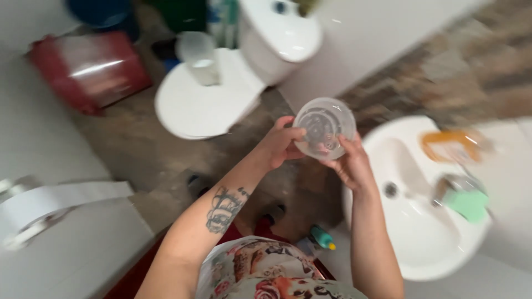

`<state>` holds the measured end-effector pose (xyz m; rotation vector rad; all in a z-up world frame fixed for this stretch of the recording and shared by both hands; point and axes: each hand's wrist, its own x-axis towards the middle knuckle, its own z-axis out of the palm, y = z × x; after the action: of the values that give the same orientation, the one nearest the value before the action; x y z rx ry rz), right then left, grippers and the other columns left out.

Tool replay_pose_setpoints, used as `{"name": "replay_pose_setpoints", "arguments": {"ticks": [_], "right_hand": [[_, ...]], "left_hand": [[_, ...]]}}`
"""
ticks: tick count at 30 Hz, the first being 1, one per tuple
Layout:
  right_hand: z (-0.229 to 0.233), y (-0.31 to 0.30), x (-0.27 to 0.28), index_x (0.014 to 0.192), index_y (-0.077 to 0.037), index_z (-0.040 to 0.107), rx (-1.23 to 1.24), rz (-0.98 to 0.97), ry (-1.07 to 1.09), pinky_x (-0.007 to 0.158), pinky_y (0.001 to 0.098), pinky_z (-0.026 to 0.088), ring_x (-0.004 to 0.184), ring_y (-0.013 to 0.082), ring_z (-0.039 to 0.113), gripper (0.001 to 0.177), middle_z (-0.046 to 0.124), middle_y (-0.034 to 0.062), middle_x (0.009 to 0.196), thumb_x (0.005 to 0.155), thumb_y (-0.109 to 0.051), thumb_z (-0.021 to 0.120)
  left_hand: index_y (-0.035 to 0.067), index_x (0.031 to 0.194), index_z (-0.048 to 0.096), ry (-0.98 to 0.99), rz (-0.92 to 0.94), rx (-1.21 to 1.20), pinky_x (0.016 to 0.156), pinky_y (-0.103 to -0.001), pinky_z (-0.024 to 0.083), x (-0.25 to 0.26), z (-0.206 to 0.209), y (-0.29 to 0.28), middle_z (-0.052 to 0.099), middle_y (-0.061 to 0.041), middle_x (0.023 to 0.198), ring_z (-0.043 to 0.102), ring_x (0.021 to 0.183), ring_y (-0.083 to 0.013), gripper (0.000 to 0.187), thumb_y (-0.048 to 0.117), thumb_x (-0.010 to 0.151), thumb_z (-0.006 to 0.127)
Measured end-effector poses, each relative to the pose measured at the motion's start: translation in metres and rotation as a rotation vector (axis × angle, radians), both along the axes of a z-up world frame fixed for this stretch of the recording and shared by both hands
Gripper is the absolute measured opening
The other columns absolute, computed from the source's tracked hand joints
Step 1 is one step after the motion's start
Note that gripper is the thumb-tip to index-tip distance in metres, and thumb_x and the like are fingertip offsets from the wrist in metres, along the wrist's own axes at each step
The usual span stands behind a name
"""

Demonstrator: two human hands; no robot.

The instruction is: The person rinses a plastic container at a bathroom sink, fills it with water multiple times, and pours the water into a large red bucket on the floor.

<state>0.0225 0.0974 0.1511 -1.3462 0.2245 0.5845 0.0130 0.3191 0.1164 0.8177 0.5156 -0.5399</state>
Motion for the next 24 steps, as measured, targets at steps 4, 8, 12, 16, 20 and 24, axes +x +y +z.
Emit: {"name": "replay_pose_setpoints", "arguments": {"ticks": [4,8,12,16,20,24], "right_hand": [[-0.017,0.118,0.023,0.157,-0.010,0.035,0.109,0.020,-0.018,0.085,0.0539,0.064,0.108,0.0361,0.071,0.060,0.059,0.0230,0.137,0.098,-0.007,0.048],[-0.032,0.250,0.047,0.155,-0.017,0.033,0.118,0.036,0.075,0.081,0.0530,0.066,0.103,0.0383,0.070,0.072,0.059,0.0200,0.133,0.085,-0.002,0.040],[-0.078,0.357,0.073,0.157,-0.019,0.028,0.199,0.036,0.174,0.084,0.0544,0.065,0.112,0.0400,0.065,0.074,0.054,0.0211,0.135,0.086,-0.002,0.042],[-0.117,0.461,0.102,0.154,-0.018,0.024,0.174,0.065,0.253,0.089,0.0542,0.065,0.117,0.0479,0.065,0.073,0.054,0.0244,0.137,0.086,-0.002,0.043],[-0.189,0.541,0.135,0.155,-0.022,0.027,0.266,0.110,0.295,0.089,0.0536,0.065,0.116,0.0475,0.062,0.074,0.051,0.0209,0.138,0.086,-0.002,0.044],[-0.280,0.603,0.173,0.154,-0.024,0.027,0.269,0.077,0.366,0.091,0.0584,0.063,0.121,0.0517,0.060,0.079,0.046,0.0223,0.145,0.082,0.003,0.045]], "left_hand": [[0.017,0.149,0.037,-0.035,0.067,0.094,0.092,-0.048,0.054,-0.002,0.017,0.119,0.061,-0.009,0.123,0.063,0.102,-0.0254,0.077,0.023,0.079,0.069],[0.016,0.151,0.034,-0.080,0.165,0.074,0.101,-0.047,0.048,-0.003,0.007,0.240,0.059,-0.007,0.132,0.064,0.115,-0.0246,0.078,0.026,0.082,0.069],[0.019,0.153,0.033,0.001,0.344,0.101,0.104,-0.047,0.046,-0.014,-0.049,0.347,0.058,-0.008,0.135,0.059,0.118,-0.0245,0.080,0.029,0.082,0.069],[0.016,0.155,0.040,0.144,0.437,0.236,0.097,-0.043,0.048,-0.040,-0.122,0.443,0.062,-0.010,0.127,0.055,0.113,-0.0232,0.076,0.031,0.086,0.069],[0.013,0.154,0.036,0.230,0.501,0.372,0.099,-0.038,0.052,-0.063,-0.191,0.524,0.059,-0.007,0.133,0.060,0.119,-0.0214,0.073,0.029,0.090,0.068],[0.015,0.152,0.044,0.378,0.526,0.579,0.098,-0.035,0.047,-0.073,-0.251,0.583,0.062,-0.007,0.131,0.057,0.119,-0.0209,0.063,0.025,0.092,0.064]]}}
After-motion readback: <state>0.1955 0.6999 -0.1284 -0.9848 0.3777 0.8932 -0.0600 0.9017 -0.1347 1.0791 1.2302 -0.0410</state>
